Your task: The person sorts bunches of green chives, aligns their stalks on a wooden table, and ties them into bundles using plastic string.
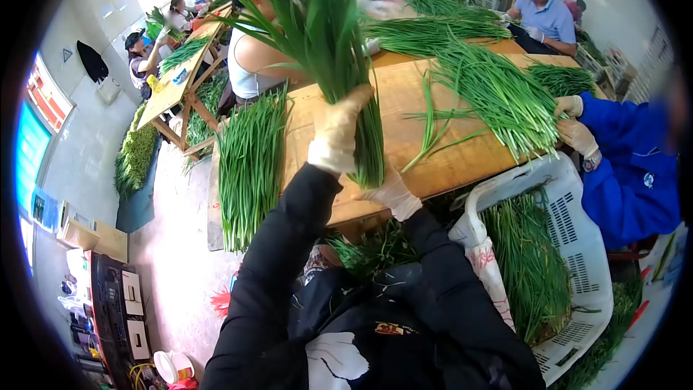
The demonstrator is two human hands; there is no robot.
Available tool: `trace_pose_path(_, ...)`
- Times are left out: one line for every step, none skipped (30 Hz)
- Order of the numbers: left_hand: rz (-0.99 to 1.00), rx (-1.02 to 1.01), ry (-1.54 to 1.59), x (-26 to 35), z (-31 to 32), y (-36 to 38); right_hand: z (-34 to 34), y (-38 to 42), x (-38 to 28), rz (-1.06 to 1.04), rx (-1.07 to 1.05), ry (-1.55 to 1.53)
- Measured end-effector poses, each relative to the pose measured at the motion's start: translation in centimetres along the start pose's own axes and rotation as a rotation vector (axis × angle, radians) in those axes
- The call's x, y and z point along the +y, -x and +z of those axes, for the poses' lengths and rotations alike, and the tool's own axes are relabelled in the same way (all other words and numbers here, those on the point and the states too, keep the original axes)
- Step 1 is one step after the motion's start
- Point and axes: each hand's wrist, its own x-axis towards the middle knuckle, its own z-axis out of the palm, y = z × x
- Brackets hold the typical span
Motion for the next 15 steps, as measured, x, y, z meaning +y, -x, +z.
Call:
trace_pose_path(-0.131,0.03,0.096,-0.2,0.0,-0.6,0.5,0.5,0.1,-0.083,0.063,-0.003)
trace_pose_path(-0.046,0.063,-0.005,0.1,0.4,-0.9,0.9,0.7,-1.6,0.051,0.038,-0.185)
trace_pose_path(-0.048,0.066,-0.001,0.3,0.8,-0.7,1.2,1.0,-3.3,0.183,0.013,-0.367)
trace_pose_path(-0.191,0.102,0.059,0.9,1.4,-0.4,1.6,1.7,-5.0,0.289,0.076,-0.503)
trace_pose_path(-0.332,0.137,0.119,1.2,1.6,-0.3,1.4,2.2,-6.2,0.29,0.07,-0.502)
trace_pose_path(-0.432,0.118,0.211,0.5,1.1,-1.1,0.9,2.7,-7.3,0.461,-0.01,-0.589)
trace_pose_path(-0.478,0.048,0.232,-0.6,0.3,-1.9,0.8,3.4,-8.3,0.632,-0.088,-0.674)
trace_pose_path(-0.513,-0.015,0.222,-1.4,-0.5,-2.0,1.2,4.3,-9.3,0.697,0.005,-0.825)
trace_pose_path(-0.546,-0.079,0.214,-2.2,-1.3,-2.0,1.2,4.8,-9.2,0.702,0.005,-0.822)
trace_pose_path(-0.46,-0.149,0.134,-3.5,-2.5,-1.6,0.9,5.4,-8.8,0.823,0.027,-0.939)
trace_pose_path(-0.417,-0.177,-0.31,-2.8,-3.1,0.5,0.5,6.1,-8.0,0.945,0.051,-1.054)
trace_pose_path(-0.389,-0.2,-0.754,-2.1,-3.7,2.6,0.0,7.3,-5.0,0.982,0.024,-1.332)
trace_pose_path(-0.053,-0.332,-0.872,-3.0,-5.3,4.6,-0.3,7.7,-5.2,0.982,0.026,-1.326)
trace_pose_path(0.297,-0.457,-0.973,-3.8,-6.6,6.4,-0.7,7.7,-5.4,0.998,0.077,-1.321)
trace_pose_path(0.125,-0.49,-0.738,-4.3,-6.7,8.3,-1.0,7.7,-5.6,1.014,0.128,-1.317)
